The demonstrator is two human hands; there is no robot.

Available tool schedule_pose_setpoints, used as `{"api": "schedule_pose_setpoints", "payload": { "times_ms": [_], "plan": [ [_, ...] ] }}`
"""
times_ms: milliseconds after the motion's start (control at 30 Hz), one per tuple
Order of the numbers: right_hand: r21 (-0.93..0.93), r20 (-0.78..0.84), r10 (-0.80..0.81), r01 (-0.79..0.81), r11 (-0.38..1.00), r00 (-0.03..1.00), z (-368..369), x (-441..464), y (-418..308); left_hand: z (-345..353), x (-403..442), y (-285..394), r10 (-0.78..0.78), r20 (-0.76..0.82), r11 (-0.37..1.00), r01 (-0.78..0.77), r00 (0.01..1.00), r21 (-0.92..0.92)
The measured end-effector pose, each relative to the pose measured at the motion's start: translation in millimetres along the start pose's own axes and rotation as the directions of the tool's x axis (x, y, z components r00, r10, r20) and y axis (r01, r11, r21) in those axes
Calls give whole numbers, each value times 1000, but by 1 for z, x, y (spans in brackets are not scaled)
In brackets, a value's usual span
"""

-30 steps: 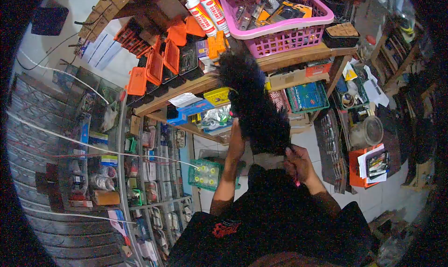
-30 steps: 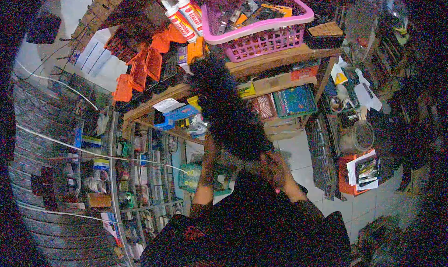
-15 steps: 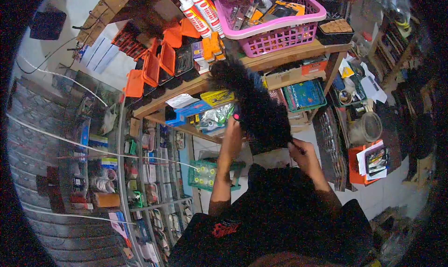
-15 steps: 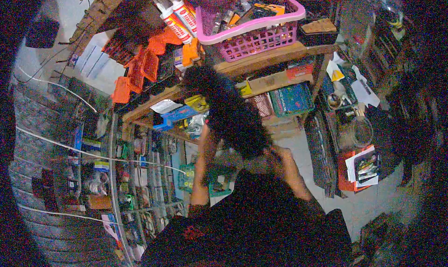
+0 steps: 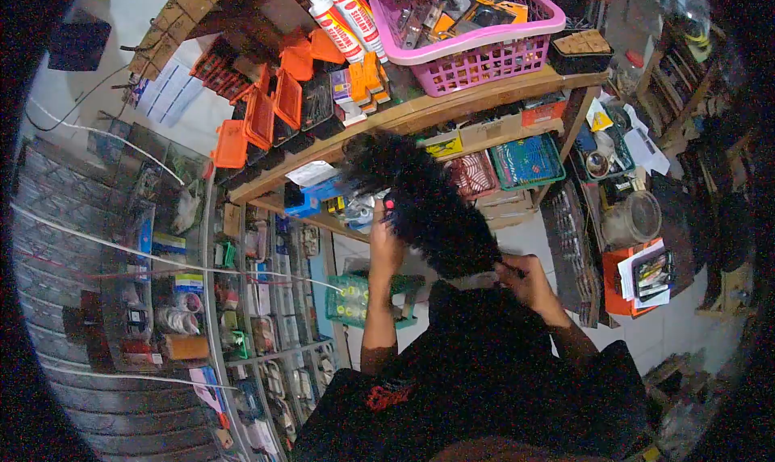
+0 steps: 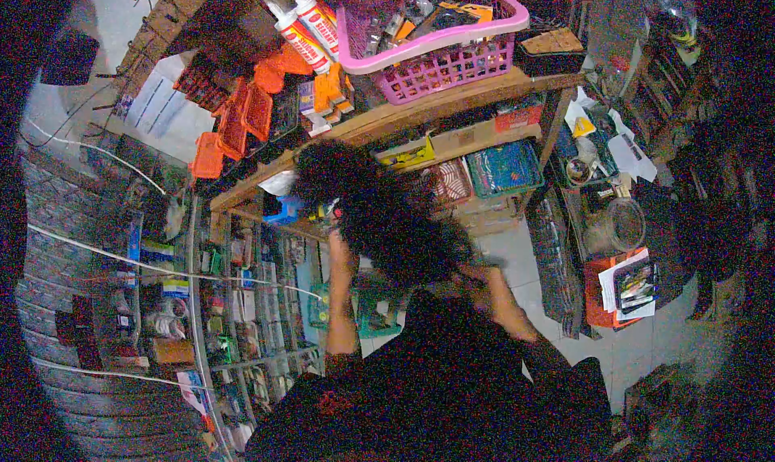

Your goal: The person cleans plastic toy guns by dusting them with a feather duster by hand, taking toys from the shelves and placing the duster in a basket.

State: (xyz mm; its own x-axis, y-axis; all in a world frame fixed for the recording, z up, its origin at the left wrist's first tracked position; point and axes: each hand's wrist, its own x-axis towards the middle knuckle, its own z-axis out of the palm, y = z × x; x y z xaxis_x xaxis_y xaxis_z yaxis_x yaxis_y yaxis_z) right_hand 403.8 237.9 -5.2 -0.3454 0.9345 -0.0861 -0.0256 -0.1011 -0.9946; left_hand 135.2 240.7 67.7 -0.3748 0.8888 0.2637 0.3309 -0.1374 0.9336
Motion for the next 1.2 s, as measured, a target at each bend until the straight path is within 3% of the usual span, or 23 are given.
{"api": "schedule_pose_setpoints", "payload": {
  "times_ms": [33, 67, 133, 267, 333, 367, 433, 467, 567, 667, 733, 800, 833, 900, 933, 1000, 1033, 1067, 1100, 1133, 1200],
  "plan": [
    [49, 4, 9, -9, 999, 1000, 3, 2, -8, 0, 1, 2, 22, -37, 994, -26, 999, -108],
    [75, 27, 21, -23, 997, 999, 2, 6, -19, -11, 3, -17, -199, 34, 977, 201, 979, -72],
    [25, 27, -13, 12, 1000, 1000, 3, 9, -24, -11, -1, -15, -267, 119, 962, 273, 956, -32],
    [-120, -119, -104, 90, 989, 987, 23, 0, -3, -8, -14, 15, -147, 234, 982, 114, 961, 151],
    [48, -108, 28, -23, 999, 994, 26, 1, -17, -9, -17, 41, -130, 252, 940, 38, 959, 339],
    [210, -26, 150, -142, 967, 988, 20, 6, -38, -11, -17, 53, -141, 248, 894, 16, 958, 447],
    [313, 94, 215, -234, 920, 972, 16, 10, -52, -18, -11, 71, -119, 309, 878, -45, 944, 476],
    [278, 109, 174, -198, 940, 979, 16, 10, -52, -20, -10, 73, -111, 342, 868, -76, 933, 490],
    [43, 198, 29, -38, 998, 980, 11, 6, -61, -24, -19, 34, -155, 222, 814, -3, 963, 581],
    [-69, 315, -100, 128, 989, 944, -2, 14, -59, -41, -10, 50, -93, 215, 830, -43, 972, 556],
    [-77, 353, -108, 144, 987, 929, -19, 21, -37, -39, -12, 31, 42, 446, 535, -397, 894, 746],
    [-76, 341, -38, 67, 995, 939, -26, 23, -15, -27, -15, 27, -24, 544, 486, -466, 839, 739],
    [-64, 346, -11, 35, 997, 938, -27, 24, -19, -16, -17, 32, -115, 534, 617, -361, 838, 700],
    [-41, 356, 48, -35, 999, 933, -23, 27, -34, -11, -22, 36, -45, 592, 562, -469, 805, 681],
    [-3, 365, -1, 2, 1000, 931, -19, 27, -35, -16, -21, 37, 107, 664, 338, -655, 740, 676],
    [-69, 334, -4, 29, 997, 942, -10, 22, -37, -33, -23, 12, 248, 658, 208, -703, 711, 681],
    [-102, 320, -9, 44, 994, 947, -6, 20, -38, -46, -26, -33, 252, 566, 338, -619, 785, 708],
    [-59, 354, -180, 214, 975, 918, -4, 20, -42, -48, -23, -35, 201, 440, 531, -475, 875, 702],
    [-59, 339, -154, 184, 981, 928, -6, 19, -40, -51, -21, -37, 145, 301, 700, -313, 942, 642],
    [-59, 326, -128, 155, 986, 937, -10, 17, -33, -50, -15, 4, 0, 153, 867, -76, 988, 492],
    [-15, 242, -39, 44, 999, 970, -15, 15, -30, -47, -11, 32, -208, 36, 962, 197, 978, 190]
  ]
}}
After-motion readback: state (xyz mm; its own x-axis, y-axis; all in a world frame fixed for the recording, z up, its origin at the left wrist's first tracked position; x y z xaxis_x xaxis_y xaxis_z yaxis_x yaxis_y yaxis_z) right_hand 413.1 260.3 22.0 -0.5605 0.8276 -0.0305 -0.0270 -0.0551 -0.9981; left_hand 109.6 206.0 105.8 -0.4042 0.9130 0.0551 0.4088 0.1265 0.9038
